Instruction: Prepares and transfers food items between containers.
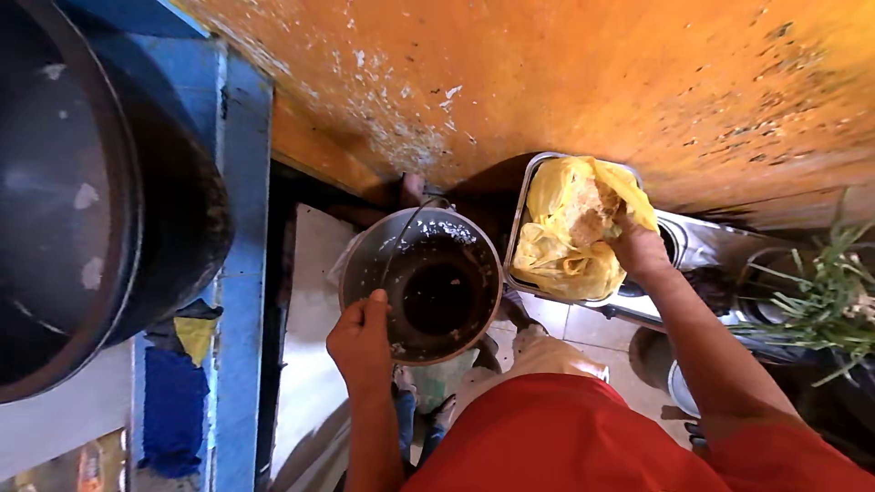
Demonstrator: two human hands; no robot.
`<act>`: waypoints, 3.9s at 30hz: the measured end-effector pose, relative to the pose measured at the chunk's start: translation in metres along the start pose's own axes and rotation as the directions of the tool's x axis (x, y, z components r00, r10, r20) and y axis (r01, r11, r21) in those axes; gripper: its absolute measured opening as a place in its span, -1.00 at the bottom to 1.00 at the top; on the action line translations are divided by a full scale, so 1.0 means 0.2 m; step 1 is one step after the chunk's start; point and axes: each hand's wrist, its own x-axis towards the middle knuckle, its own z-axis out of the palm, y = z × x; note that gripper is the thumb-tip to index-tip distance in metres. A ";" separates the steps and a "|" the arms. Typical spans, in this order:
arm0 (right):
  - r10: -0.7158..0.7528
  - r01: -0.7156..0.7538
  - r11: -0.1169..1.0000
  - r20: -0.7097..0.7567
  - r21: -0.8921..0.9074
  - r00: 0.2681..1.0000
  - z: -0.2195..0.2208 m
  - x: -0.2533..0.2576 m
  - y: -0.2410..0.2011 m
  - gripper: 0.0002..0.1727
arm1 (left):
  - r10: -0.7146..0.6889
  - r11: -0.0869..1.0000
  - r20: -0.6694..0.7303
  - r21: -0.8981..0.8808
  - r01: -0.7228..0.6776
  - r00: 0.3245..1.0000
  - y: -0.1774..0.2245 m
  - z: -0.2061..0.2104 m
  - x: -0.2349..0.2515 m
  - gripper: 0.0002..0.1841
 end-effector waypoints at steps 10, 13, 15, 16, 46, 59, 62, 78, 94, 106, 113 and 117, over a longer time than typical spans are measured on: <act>-0.238 0.251 0.964 -0.144 0.082 0.961 -0.03 -0.11 0.01 -0.69 | -0.014 1.000 -0.002 0.001 0.014 1.000 0.01 0.00 0.01 -0.74; -0.205 0.223 0.968 -0.153 0.111 0.967 -0.09 -0.12 -0.02 -0.66 | -0.013 1.000 -0.008 0.000 0.013 1.000 -0.01 0.00 -0.01 -0.75; -0.185 0.191 0.980 -0.102 0.062 0.978 -0.08 -0.12 -0.01 -0.67 | -0.021 1.000 -0.002 -0.002 0.021 1.000 0.00 0.00 0.00 -0.74; -0.182 0.188 0.980 -0.099 0.060 0.978 -0.09 -0.11 0.00 -0.67 | -0.023 1.000 0.001 -0.005 0.023 1.000 0.01 0.00 0.00 -0.74; -0.309 0.315 0.947 0.090 -0.063 0.947 0.11 0.02 -0.16 -0.77 | -0.024 1.000 0.004 0.000 0.024 1.000 0.03 -0.01 -0.03 -0.74; -0.234 0.238 0.965 0.041 -0.111 0.971 -0.13 0.44 -0.43 -0.62 | -0.016 0.999 0.027 0.050 0.014 0.999 0.02 0.00 -0.04 -0.73; -0.241 0.236 0.970 -0.096 -0.063 0.966 -0.22 0.43 -0.42 -0.60 | -0.021 0.997 0.027 0.081 0.018 0.999 0.04 0.00 -0.05 -0.72; -0.278 0.270 0.960 -0.277 -0.069 0.920 -0.10 0.19 -0.21 -0.68 | -0.023 0.998 0.027 0.052 0.022 0.999 0.04 0.01 -0.04 -0.74; 0.028 -0.028 1.000 -0.083 -0.002 0.996 -0.07 0.64 -0.30 -0.30 | -0.045 0.996 0.040 0.072 0.042 0.998 0.04 0.05 -0.06 -0.72; 0.114 -0.077 0.979 -0.199 0.186 0.973 -0.13 0.52 -0.45 -0.46 | -0.044 0.999 0.049 0.034 0.042 0.998 0.03 0.05 -0.06 -0.75; -0.041 0.110 0.960 -0.259 0.257 0.965 -0.13 0.41 -0.54 -0.54 | -0.046 0.995 0.076 0.094 0.039 0.996 0.04 0.05 -0.05 -0.73; -0.167 0.143 0.974 0.135 0.175 0.977 0.05 0.44 -0.41 -0.38 | -0.042 0.998 0.066 0.046 0.039 0.997 0.04 0.06 -0.05 -0.74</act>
